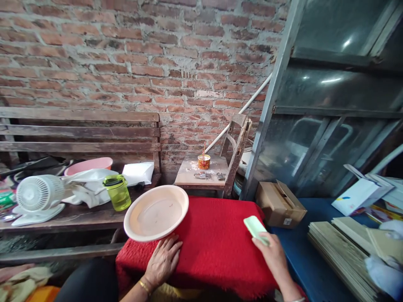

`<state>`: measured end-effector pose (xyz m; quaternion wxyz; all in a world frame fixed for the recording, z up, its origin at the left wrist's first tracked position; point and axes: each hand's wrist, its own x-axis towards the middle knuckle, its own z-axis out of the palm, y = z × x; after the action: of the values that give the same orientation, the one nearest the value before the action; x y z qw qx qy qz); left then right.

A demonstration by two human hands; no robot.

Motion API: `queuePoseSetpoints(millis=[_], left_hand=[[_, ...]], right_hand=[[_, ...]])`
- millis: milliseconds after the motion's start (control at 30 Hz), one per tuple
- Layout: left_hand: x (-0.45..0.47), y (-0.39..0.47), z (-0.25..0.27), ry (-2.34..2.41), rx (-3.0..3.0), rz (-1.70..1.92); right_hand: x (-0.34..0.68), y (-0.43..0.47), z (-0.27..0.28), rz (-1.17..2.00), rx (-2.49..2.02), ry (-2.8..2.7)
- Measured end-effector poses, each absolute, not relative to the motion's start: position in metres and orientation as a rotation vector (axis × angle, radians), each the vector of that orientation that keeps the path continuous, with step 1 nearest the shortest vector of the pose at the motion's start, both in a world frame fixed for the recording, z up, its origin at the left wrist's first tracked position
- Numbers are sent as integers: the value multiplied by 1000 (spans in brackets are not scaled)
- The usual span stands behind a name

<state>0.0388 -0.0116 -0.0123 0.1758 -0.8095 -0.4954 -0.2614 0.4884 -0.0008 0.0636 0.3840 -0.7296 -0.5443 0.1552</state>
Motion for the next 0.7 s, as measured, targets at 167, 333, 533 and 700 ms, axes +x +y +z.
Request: queuePoseSetpoints(millis=[167,333,533,700], left_hand=[[35,-8,-15,-1363,-2289,-711],[32,-4,-18,-1355,-2305,-687],[31,-5,-19,-1366,-2333,-684],[34,-7,-17,-1438,-2352,-679]], right_hand=[[415,-5,45,413,-1723,-1772],[448,-5,54,335,-1984,-1710],[562,-28,76,202,-2472,-1217],[529,-30,74,386,-2072,-1263]])
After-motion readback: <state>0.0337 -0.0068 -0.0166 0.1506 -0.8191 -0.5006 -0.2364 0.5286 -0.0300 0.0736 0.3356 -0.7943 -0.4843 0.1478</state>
